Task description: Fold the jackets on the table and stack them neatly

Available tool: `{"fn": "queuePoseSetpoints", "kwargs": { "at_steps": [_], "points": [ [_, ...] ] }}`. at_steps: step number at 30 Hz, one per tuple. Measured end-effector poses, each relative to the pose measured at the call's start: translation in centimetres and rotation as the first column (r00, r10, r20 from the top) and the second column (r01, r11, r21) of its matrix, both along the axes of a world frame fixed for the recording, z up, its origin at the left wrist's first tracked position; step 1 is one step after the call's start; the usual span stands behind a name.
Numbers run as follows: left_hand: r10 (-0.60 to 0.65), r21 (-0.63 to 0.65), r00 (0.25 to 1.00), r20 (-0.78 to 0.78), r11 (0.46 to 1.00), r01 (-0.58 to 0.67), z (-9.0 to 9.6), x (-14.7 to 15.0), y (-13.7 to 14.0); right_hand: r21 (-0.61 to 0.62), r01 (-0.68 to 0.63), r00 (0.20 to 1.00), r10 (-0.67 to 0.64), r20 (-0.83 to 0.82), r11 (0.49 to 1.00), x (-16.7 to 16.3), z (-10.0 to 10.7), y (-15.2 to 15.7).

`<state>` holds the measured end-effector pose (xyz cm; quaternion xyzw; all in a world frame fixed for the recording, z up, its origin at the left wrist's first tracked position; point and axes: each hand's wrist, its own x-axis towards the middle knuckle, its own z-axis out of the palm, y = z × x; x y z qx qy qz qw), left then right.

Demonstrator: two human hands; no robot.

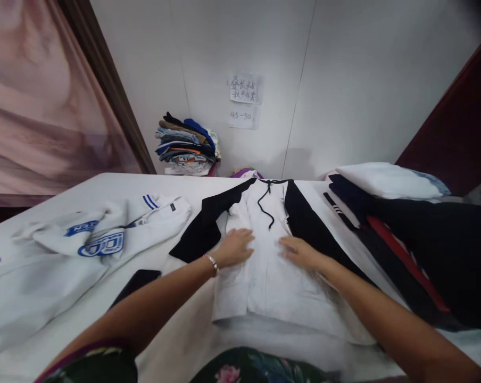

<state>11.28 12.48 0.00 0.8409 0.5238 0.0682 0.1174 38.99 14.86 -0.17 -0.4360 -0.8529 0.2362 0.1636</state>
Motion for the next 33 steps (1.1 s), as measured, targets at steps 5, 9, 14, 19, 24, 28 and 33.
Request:
{"fn": "queuePoseSetpoints", "kwargs": {
  "at_steps": [5,9,14,19,24,28,33],
  "points": [
    [0.126,-0.009,0.991,0.046,0.992,-0.126,-1.0,-0.5,-4.1,0.132,0.015,0.935,-0.06,0.349,0.991,4.2,-3.9,-4.0],
    [0.237,-0.088,0.971,0.018,0.968,-0.234,0.9,0.9,-6.2,0.287,0.105,0.84,-0.24,0.488,0.952,9.5,-3.5,-4.2],
    [0.285,-0.041,0.956,-0.065,0.957,-0.288,0.8,2.2,-9.4,0.418,0.401,0.654,-0.574,0.493,0.815,18.6,-2.8,-2.1],
    [0.53,-0.112,0.848,-0.006,0.842,-0.527,0.6,0.0,-9.4,0.452,0.303,0.804,-0.48,0.352,0.839,17.7,-1.8,-2.3],
    [0.781,-0.525,0.301,0.547,0.6,-0.603,0.4,-6.1,-9.8,0.417,0.262,0.901,-0.375,0.218,0.87,13.6,-4.8,-6.3],
    [0.837,-0.738,-0.009,0.547,0.477,-0.478,-0.5,-9.5,-12.1,0.319,0.37,0.875,-0.443,0.195,0.873,15.5,-8.2,-8.7],
    [0.859,-0.776,-0.015,0.512,0.455,-0.438,-0.9,-8.9,-13.3,0.223,0.607,0.76,-0.639,0.119,0.763,16.7,-9.4,-10.3]
  ]
}}
